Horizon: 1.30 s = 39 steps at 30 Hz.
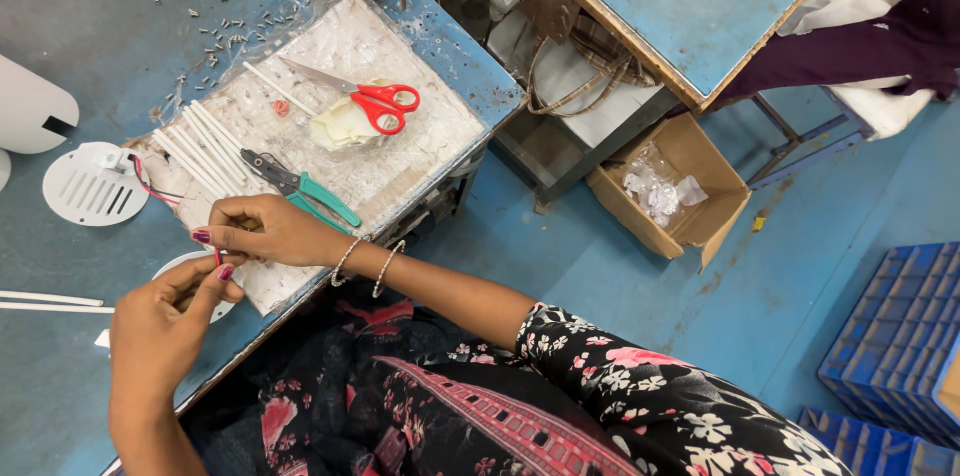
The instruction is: The person assembles white plastic electrical components by inserting wires into housings, stripping wire ends with pliers, and securing connections with tape. The person handles multiple components one at a time, placing finished units on the table.
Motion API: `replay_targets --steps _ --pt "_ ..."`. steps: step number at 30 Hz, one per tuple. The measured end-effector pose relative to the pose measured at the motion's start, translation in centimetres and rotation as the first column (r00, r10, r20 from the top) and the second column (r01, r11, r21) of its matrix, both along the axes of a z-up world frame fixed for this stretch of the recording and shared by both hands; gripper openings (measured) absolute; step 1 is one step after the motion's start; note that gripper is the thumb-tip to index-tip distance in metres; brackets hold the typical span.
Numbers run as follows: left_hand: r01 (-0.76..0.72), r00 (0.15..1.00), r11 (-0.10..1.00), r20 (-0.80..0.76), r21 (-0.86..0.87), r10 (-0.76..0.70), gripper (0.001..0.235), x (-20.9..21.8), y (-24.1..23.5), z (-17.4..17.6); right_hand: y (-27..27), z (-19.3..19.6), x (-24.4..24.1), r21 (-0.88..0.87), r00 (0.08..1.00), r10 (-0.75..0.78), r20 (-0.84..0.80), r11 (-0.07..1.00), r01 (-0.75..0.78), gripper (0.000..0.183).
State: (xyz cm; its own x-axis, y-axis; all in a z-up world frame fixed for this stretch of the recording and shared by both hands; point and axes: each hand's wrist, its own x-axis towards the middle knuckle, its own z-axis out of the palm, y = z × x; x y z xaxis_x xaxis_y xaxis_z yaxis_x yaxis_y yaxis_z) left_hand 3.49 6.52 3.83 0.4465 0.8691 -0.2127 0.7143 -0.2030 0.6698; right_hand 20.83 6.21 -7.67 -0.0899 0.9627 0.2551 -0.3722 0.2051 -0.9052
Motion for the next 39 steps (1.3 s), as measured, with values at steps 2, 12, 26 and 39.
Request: replay_targets --steps 2,12,26,39 --pt "-0.006 1.000 1.000 0.013 -0.010 0.006 0.026 -0.1 0.0 -0.1 0.0 0.0 -0.1 -0.032 0.999 -0.011 0.049 0.999 0.012 0.027" --pt "0.014 0.994 0.999 0.111 -0.044 -0.009 0.026 -0.1 -0.2 0.1 0.3 -0.3 -0.1 0.016 0.996 -0.025 0.088 1.000 0.024 0.025" --pt "0.003 0.969 0.997 0.246 -0.072 0.015 0.024 0.0 0.0 -0.3 0.2 -0.1 0.1 -0.008 0.997 -0.027 0.072 1.000 0.028 0.027" --pt "0.023 0.986 1.000 0.165 -0.019 -0.020 0.018 -0.1 -0.1 1.2 0.0 1.0 0.3 -0.061 0.994 0.016 0.104 0.998 -0.009 0.033"
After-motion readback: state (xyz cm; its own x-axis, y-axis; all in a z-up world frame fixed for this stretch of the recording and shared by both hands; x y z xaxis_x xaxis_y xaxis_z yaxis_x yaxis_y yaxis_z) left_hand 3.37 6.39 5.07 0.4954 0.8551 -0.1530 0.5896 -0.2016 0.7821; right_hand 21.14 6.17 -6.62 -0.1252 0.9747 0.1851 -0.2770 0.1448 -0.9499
